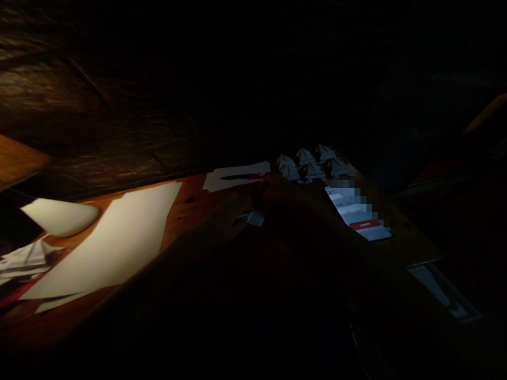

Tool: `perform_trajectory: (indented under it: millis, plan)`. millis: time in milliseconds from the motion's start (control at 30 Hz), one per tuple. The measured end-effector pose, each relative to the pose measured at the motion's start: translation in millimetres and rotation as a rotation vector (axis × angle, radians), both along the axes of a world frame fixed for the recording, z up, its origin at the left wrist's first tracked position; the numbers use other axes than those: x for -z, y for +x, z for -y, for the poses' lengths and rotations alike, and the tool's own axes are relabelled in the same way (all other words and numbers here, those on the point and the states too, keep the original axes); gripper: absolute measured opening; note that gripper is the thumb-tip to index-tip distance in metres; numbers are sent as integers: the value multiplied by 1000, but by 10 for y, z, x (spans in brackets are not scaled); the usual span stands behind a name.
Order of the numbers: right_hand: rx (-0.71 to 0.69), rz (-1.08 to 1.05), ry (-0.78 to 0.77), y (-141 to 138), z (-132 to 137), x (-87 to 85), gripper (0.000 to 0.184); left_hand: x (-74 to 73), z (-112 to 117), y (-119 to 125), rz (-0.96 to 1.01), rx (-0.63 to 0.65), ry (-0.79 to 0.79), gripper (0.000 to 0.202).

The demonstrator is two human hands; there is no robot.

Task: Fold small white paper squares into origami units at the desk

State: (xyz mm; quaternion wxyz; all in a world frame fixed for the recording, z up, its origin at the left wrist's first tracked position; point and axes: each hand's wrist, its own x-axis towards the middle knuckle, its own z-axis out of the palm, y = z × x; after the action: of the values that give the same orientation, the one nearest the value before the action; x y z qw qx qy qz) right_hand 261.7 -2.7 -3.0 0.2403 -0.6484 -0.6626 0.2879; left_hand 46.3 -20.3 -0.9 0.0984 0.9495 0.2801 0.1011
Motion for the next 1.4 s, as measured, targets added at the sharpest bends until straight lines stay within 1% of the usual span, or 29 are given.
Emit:
perform_trajectory:
  millis: [167,233,333,500,700,800,900,967,1100,1167,1233,1300,1400]
  plan:
    - [1,-1,8,-9,-4,-5,33,-4,6,13,-6,-13,-3,23]
    - [26,6,3,-21,-12,4,33,-6,9,16,-9,-29,6,22]
    - [56,18,-12,-43,-8,14,34,-17,11,21,-24,-14,16,23]
    - [18,13,23,-44,23,20,33,-20,0,12,-35,-2,12,27]
    - [-6,0,16,-16,3,39,40,-14,4,1,-23,-17,13,35]
    - [0,-1,-18,-39,2,22,39,-25,17,8,-16,-21,7,27]
    - [39,61,-16,-74,19,-8,37,-25,29,11,-28,-39,17,21]
    - [48,90,-4,-80,29,-17,36,-13,35,6,-34,-53,32,24]
    - [-15,47,12,-39,16,1,37,13,36,-11,-30,-55,51,41]
    - [-32,31,16,-16,0,15,36,13,31,-14,-24,-39,51,44]
    - [-16,35,21,-7,-13,25,35,4,23,-12,-24,-12,55,43]
    - [5,42,25,-13,-18,31,35,-8,15,-6,-32,16,59,37]
    - [28,51,16,-41,-21,35,36,-13,4,2,-49,20,49,30]
